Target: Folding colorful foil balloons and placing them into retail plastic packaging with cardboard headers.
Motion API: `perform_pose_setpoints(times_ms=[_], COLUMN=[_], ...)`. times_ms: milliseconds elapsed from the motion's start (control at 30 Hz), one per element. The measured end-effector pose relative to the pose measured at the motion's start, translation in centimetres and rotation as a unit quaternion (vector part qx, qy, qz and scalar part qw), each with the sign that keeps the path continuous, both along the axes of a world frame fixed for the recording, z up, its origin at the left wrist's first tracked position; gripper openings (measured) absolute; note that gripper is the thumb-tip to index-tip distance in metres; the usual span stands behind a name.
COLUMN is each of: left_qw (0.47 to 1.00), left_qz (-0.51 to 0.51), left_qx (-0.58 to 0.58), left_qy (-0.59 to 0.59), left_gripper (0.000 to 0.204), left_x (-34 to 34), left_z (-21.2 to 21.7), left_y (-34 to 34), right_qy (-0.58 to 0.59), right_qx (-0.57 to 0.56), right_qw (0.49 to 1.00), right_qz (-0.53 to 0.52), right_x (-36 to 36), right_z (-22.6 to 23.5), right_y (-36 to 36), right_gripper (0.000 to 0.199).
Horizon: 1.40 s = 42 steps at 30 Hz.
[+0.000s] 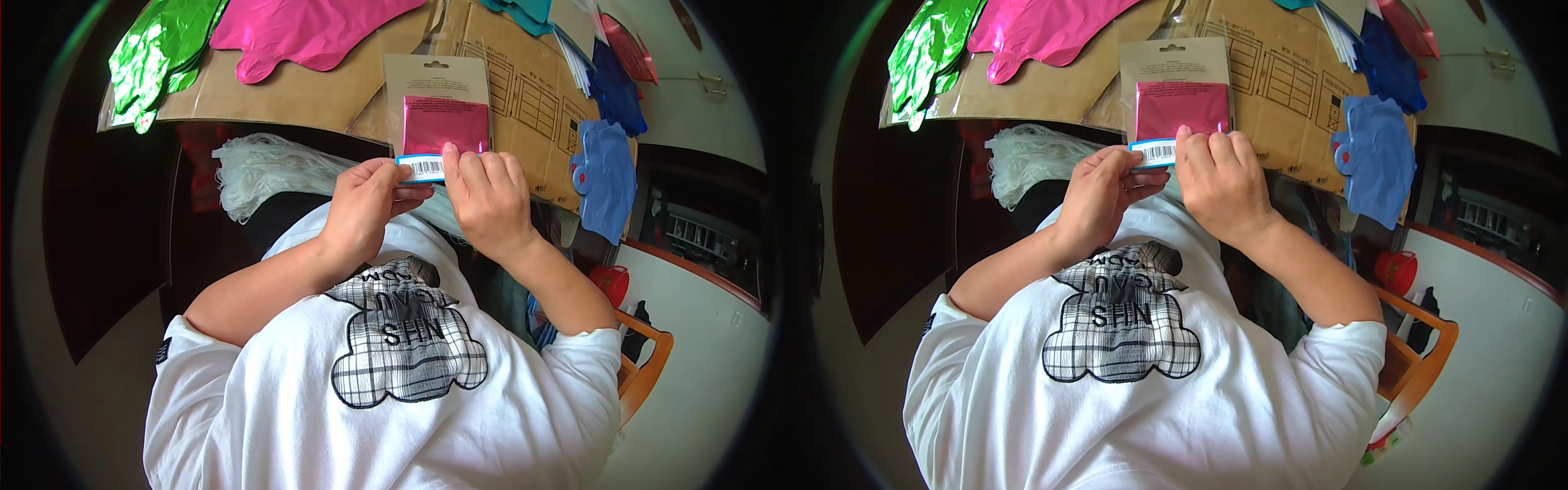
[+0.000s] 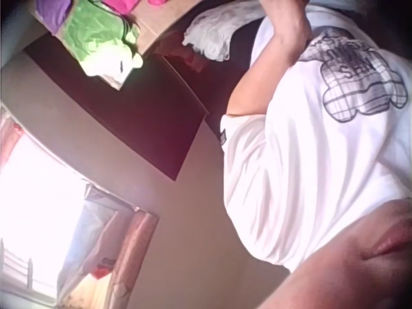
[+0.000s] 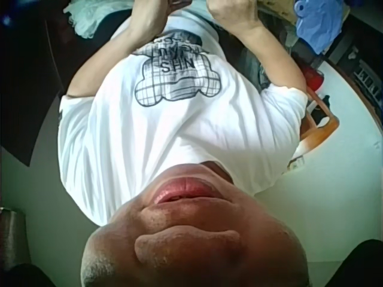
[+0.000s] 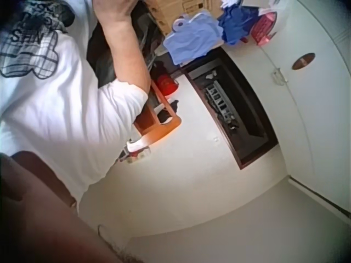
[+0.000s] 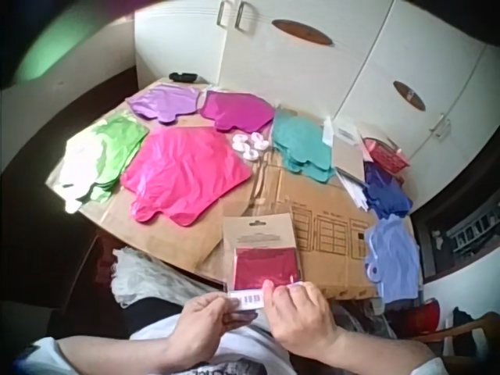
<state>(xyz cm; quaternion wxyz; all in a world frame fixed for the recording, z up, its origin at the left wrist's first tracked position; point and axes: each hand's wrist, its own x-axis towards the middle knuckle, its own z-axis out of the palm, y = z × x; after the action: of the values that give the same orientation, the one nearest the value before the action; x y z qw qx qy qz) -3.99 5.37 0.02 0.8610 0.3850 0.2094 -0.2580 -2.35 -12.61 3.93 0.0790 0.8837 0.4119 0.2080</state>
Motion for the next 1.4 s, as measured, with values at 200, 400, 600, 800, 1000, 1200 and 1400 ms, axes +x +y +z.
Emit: perform_pose_setpoints(times_ms=[200, 400, 600, 800, 1000, 1200, 1400], left_qw=[0.999, 0.999, 0.999, 1.000, 1.000, 0.999, 0.998], left_qz=[0.026, 0.035, 0.032, 0.030, 0.012, 0.019, 0.012], left_qx=[0.023, -0.013, -0.030, 0.000, 0.019, 0.035, 0.039], left_qy=[-0.005, 0.009, -0.001, -0.010, -0.016, -0.023, -0.039], left_gripper=[0.014, 0.016, 0.017, 0.017, 0.015, 0.010, 0.009], left_x=[0.4, 0.4, 0.5, 0.2, -0.7, -0.6, -0.9], left_z=[0.4, 1.0, 0.8, 0.7, 0.4, 0.2, -0.7], left_y=[-0.3, -0.7, -0.8, -0.1, 0.4, 0.6, 0.6], right_qy=[0.014, 0.017, -0.003, 0.072, 0.053, 0.239, 0.374], right_qx=[-0.046, -0.090, -0.051, 0.194, 0.357, 0.635, 0.694], right_qw=[0.998, 0.993, 0.994, 0.975, 0.919, 0.674, 0.529], right_qz=[-0.036, -0.071, -0.098, -0.086, -0.157, -0.293, -0.315], right_x=[-0.3, 0.0, 0.2, 0.1, -1.2, -3.1, -4.5], right_z=[0.0, 0.0, -0.8, -0.4, -2.6, -3.2, -2.9], right_y=[0.4, 1.2, 1.7, -0.2, -1.1, 0.9, 0.9], right_gripper=[0.037, 0.042, 0.041, 0.030, 0.022, 0.039, 0.038])
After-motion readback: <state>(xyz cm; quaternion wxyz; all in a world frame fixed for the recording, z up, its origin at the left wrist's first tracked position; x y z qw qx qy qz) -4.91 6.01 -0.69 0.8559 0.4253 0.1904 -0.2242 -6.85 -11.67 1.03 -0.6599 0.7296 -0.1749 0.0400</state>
